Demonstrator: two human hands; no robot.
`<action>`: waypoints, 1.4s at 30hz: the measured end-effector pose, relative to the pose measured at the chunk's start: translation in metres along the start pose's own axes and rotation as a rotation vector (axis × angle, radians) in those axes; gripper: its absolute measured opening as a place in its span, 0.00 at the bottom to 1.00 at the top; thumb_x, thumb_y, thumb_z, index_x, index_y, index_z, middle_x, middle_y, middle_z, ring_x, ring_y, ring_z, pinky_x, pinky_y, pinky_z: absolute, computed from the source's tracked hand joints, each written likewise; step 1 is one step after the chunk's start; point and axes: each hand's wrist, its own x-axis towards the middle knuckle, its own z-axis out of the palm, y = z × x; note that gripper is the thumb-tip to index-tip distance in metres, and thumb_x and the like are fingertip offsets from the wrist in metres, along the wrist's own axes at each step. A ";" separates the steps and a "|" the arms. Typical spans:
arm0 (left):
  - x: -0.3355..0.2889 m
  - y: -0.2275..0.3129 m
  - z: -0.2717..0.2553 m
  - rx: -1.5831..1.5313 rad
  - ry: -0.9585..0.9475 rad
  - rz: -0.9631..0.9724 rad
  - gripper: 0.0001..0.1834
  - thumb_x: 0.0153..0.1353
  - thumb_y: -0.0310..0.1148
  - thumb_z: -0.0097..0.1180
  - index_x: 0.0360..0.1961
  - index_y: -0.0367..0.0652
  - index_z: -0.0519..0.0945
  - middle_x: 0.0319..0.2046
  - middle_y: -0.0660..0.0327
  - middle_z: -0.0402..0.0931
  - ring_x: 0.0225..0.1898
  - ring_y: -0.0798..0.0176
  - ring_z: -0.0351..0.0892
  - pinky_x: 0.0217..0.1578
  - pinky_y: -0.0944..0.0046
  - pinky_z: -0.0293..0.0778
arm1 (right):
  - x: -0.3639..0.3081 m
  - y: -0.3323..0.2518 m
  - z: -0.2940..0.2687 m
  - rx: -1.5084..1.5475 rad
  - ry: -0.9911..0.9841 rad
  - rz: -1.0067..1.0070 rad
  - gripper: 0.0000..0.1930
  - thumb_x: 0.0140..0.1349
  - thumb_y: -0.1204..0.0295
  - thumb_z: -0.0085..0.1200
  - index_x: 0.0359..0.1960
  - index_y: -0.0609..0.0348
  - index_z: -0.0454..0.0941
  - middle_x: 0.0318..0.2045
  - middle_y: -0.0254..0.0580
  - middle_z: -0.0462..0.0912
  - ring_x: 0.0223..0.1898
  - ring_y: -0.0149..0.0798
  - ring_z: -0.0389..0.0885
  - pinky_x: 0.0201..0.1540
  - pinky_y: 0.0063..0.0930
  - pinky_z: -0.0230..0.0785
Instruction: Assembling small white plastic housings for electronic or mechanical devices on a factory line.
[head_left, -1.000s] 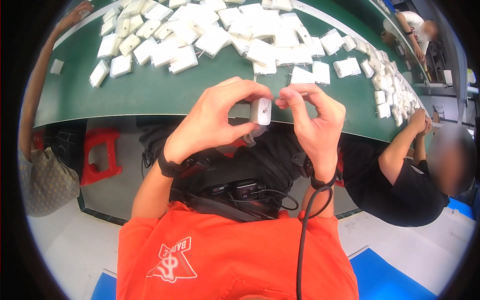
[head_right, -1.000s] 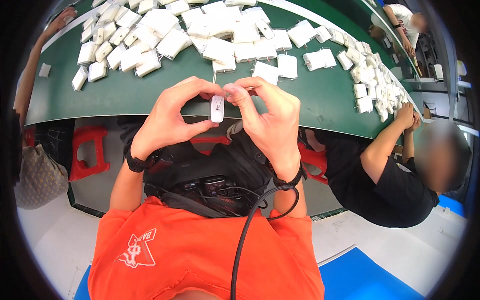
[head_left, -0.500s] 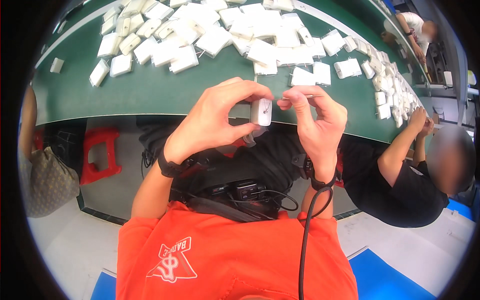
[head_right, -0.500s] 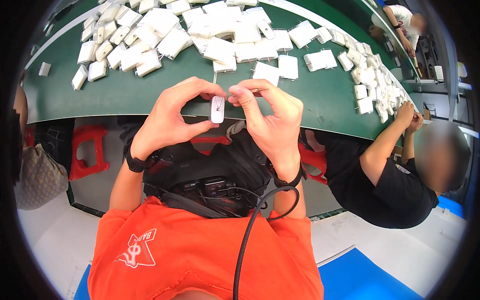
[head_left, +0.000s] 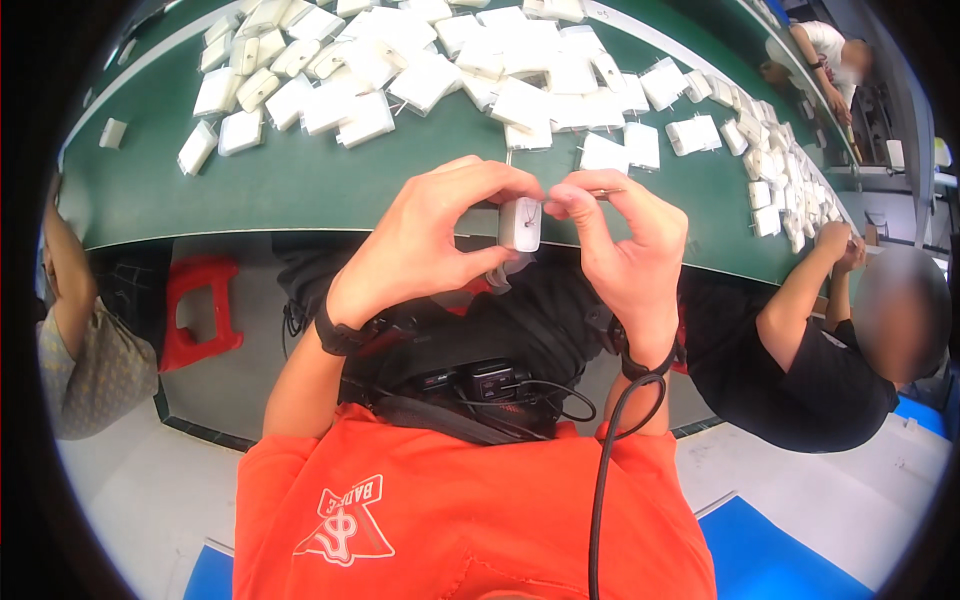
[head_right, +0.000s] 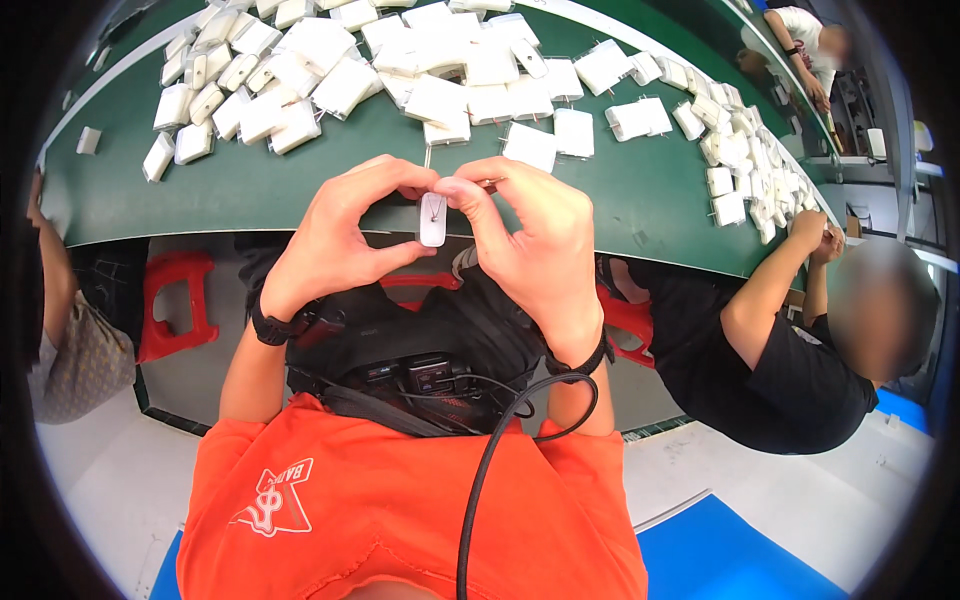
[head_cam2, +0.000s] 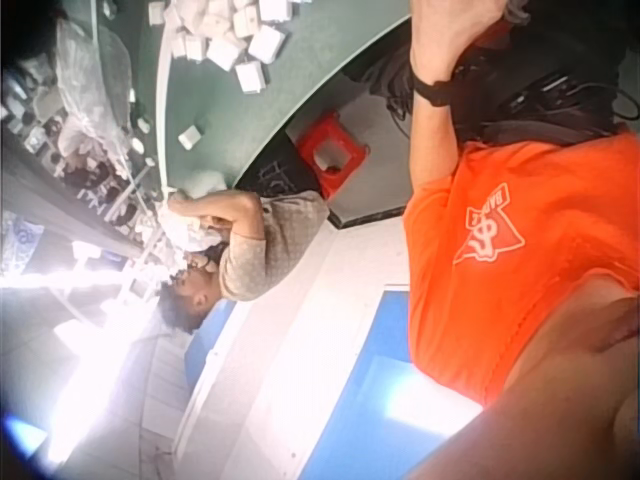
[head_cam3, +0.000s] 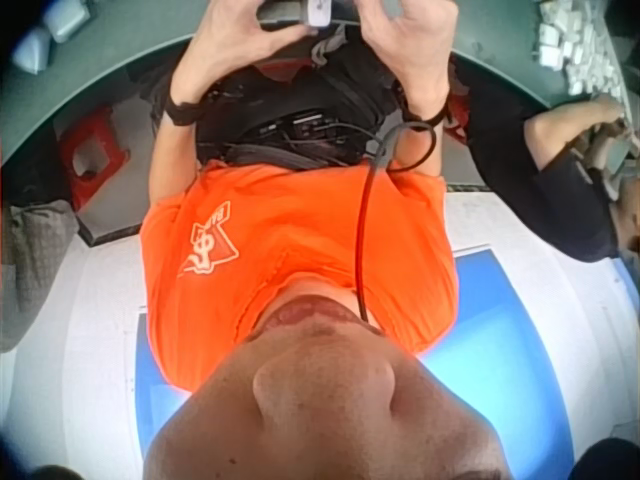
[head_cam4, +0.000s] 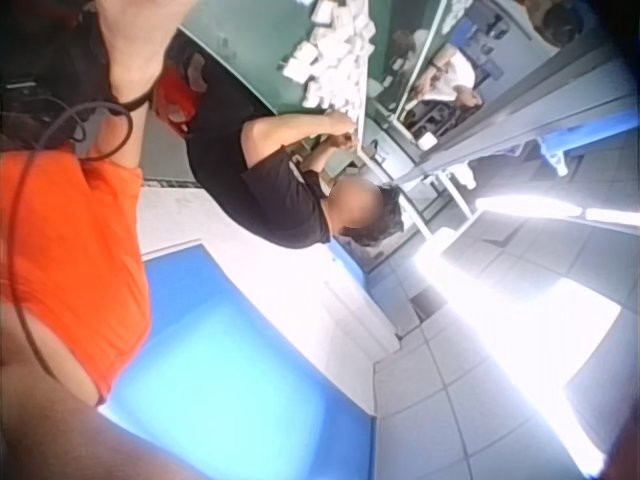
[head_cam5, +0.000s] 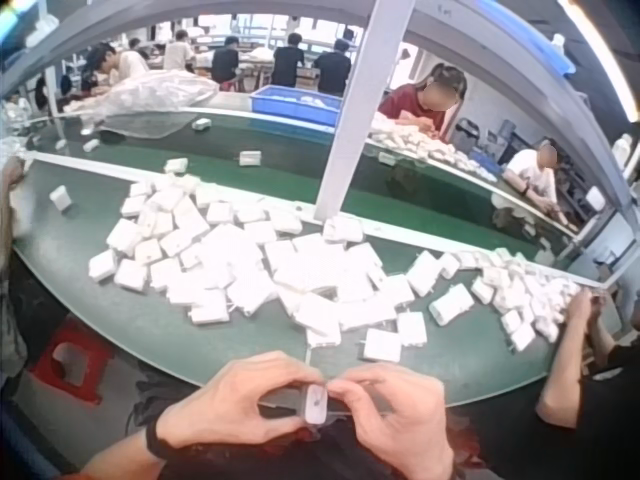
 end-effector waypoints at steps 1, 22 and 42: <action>0.000 0.000 0.000 0.000 0.000 0.000 0.28 0.49 0.20 0.76 0.54 0.39 0.85 0.47 0.55 0.87 0.47 0.50 0.87 0.53 0.55 0.83 | 0.002 -0.002 0.000 -0.015 -0.015 -0.021 0.02 0.69 0.77 0.69 0.40 0.62 0.90 0.32 0.43 0.91 0.31 0.41 0.91 0.34 0.31 0.79; -0.003 0.001 -0.001 -0.057 -0.015 -0.049 0.28 0.51 0.20 0.77 0.56 0.38 0.86 0.52 0.55 0.89 0.54 0.51 0.90 0.59 0.55 0.84 | 0.018 -0.008 -0.006 0.268 -0.115 0.394 0.09 0.78 0.76 0.60 0.40 0.69 0.87 0.28 0.39 0.89 0.25 0.27 0.85 0.29 0.23 0.76; -0.004 -0.009 0.003 0.016 -0.022 0.115 0.30 0.49 0.15 0.74 0.57 0.40 0.88 0.53 0.56 0.91 0.53 0.49 0.90 0.56 0.54 0.85 | -0.020 0.001 -0.006 0.223 0.011 0.015 0.02 0.70 0.80 0.68 0.40 0.66 0.90 0.32 0.42 0.92 0.29 0.36 0.89 0.34 0.27 0.79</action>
